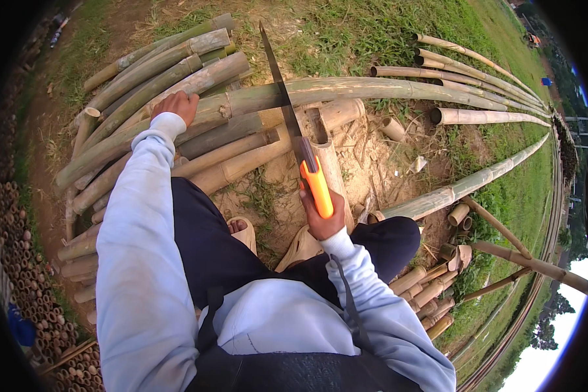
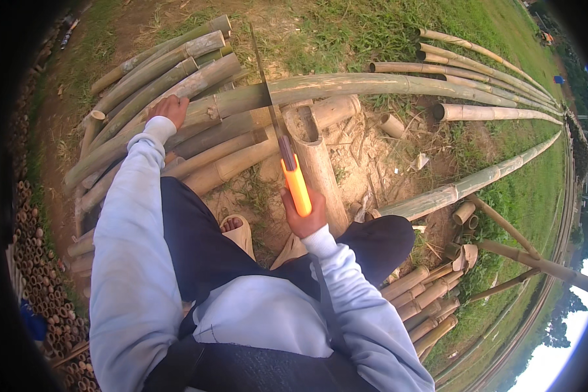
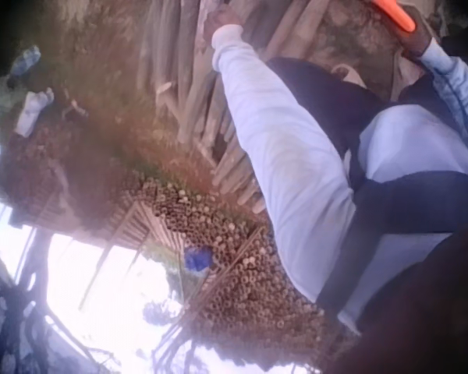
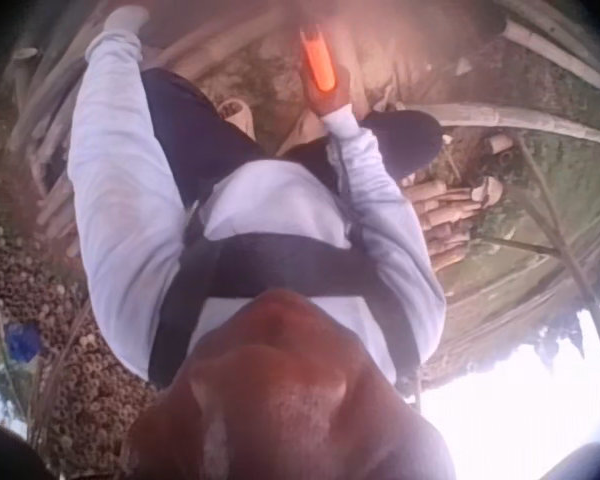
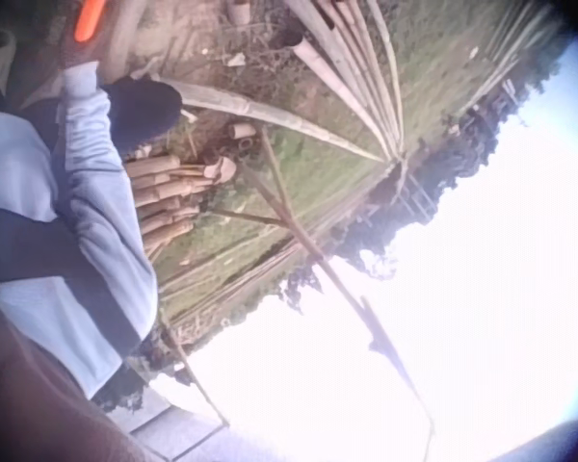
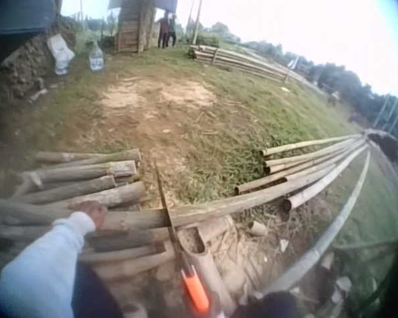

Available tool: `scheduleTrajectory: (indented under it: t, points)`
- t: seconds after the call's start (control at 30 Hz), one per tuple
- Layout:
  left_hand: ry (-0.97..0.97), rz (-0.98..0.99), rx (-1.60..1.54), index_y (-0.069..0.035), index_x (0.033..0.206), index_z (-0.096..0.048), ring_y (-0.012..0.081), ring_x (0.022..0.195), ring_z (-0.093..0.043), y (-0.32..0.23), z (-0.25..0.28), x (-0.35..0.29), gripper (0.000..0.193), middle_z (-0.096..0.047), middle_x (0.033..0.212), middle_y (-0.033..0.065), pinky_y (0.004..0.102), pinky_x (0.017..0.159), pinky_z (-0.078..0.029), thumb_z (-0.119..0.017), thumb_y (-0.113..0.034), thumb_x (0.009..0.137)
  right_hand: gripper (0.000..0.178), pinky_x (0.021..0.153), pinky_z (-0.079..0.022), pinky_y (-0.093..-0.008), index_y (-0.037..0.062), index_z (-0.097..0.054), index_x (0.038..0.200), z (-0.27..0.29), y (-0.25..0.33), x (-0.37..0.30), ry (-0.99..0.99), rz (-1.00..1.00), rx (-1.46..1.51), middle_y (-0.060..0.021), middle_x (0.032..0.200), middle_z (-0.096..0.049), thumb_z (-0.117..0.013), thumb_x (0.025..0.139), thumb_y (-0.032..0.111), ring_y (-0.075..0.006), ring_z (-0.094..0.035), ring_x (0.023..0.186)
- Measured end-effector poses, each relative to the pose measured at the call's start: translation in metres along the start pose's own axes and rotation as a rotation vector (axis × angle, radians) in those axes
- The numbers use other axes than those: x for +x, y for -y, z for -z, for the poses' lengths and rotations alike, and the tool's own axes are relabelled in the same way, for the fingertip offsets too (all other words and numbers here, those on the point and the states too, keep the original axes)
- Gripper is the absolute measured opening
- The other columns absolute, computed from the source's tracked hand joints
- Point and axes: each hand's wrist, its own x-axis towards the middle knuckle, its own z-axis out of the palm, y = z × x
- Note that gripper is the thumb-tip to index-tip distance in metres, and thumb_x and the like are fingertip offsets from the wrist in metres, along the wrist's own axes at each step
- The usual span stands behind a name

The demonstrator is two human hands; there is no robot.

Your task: The person sits on the ground and uses a hand saw to cut long bamboo poles into shorter sections. They repeatedly position each pole, saw through it, and set the cut piece aside.

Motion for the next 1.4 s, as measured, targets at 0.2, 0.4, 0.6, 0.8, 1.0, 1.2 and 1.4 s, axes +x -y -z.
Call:
scheduleTrajectory:
  t: [0.2,0.4,0.6,0.8,1.0,1.2,1.4]
  points:
    - [-0.01,-0.015,0.021,-0.002,0.12,-0.067,0.0404,0.121,-0.061,0.004,0.008,0.003,0.061,-0.065,0.128,0.0236,0.0509,0.106,-0.045,-0.04,-0.052,0.098,0.022,0.058,-0.046,-0.0344,-0.0039,-0.065,0.091,-0.016,0.004,0.031,-0.026,0.044,0.053,-0.012,0.066,-0.062,-0.072,0.094,0.017,-0.0203,-0.056,0.058]
    - [-0.008,0.048,0.0,0.0,0.117,-0.068,0.0419,0.118,-0.062,-0.002,0.013,-0.015,0.063,-0.066,0.125,0.0256,0.0506,0.104,-0.047,-0.04,-0.052,0.099,0.02,0.064,-0.052,-0.0296,-0.0019,-0.07,0.108,0.04,0.014,-0.128,-0.019,-0.002,-0.098,-0.01,0.071,-0.066,-0.071,0.09,0.006,-0.0171,-0.066,0.063]
    - [0.008,-0.009,0.013,0.0,0.117,-0.068,0.0409,0.119,-0.062,-0.013,0.012,0.002,0.062,-0.066,0.126,0.0242,0.0509,0.104,-0.046,-0.039,-0.051,0.099,0.021,0.06,-0.048,-0.0362,-0.005,-0.066,0.091,-0.019,0.007,0.052,-0.08,0.124,0.033,-0.0152,0.065,-0.061,-0.072,0.092,0.015,-0.0233,-0.059,0.059]
    - [-0.036,0.002,0.013,-0.001,0.118,-0.067,0.0406,0.12,-0.061,-0.003,0.012,-0.004,0.061,-0.066,0.126,0.0242,0.0505,0.106,-0.044,-0.038,-0.051,0.099,0.017,0.06,-0.046,-0.0309,-0.0031,-0.065,0.096,-0.008,0.001,0.007,-0.019,0.088,0.072,-0.0056,0.068,-0.059,-0.071,0.095,0.013,-0.0124,-0.054,0.062]
    - [0.028,0.009,0.019,0.001,0.116,-0.067,0.0443,0.116,-0.062,0.004,0.01,-0.008,0.063,-0.066,0.122,0.0274,0.0529,0.102,-0.045,-0.04,-0.054,0.099,0.024,0.062,-0.049,-0.0278,-0.0033,-0.069,0.113,0.04,0.013,-0.124,-0.005,-0.011,-0.087,-0.0077,0.069,-0.062,-0.071,0.09,0.004,-0.0126,-0.059,0.061]
    - [0.004,-0.004,0.022,-0.002,0.118,-0.068,0.0402,0.119,-0.062,-0.016,0.014,0.0,0.059,-0.067,0.126,0.023,0.0506,0.105,-0.046,-0.041,-0.05,0.098,0.019,0.058,-0.047,-0.0354,-0.0031,-0.066,0.093,-0.022,0.009,0.067,-0.041,0.107,-0.004,-0.0131,0.067,-0.062,-0.071,0.094,0.016,-0.0199,-0.055,0.057]
    - [0.012,0.041,0.017,-0.003,0.12,-0.067,0.0409,0.123,-0.06,0.006,0.008,0.001,0.061,-0.065,0.129,0.0236,0.0506,0.107,-0.044,-0.039,-0.053,0.097,0.017,0.062,-0.048,-0.0303,-0.0033,-0.067,0.103,0.014,0.0,-0.047,0.044,-0.109,0.051,-0.0076,0.07,-0.061,-0.073,0.093,0.009,-0.0123,-0.055,0.064]
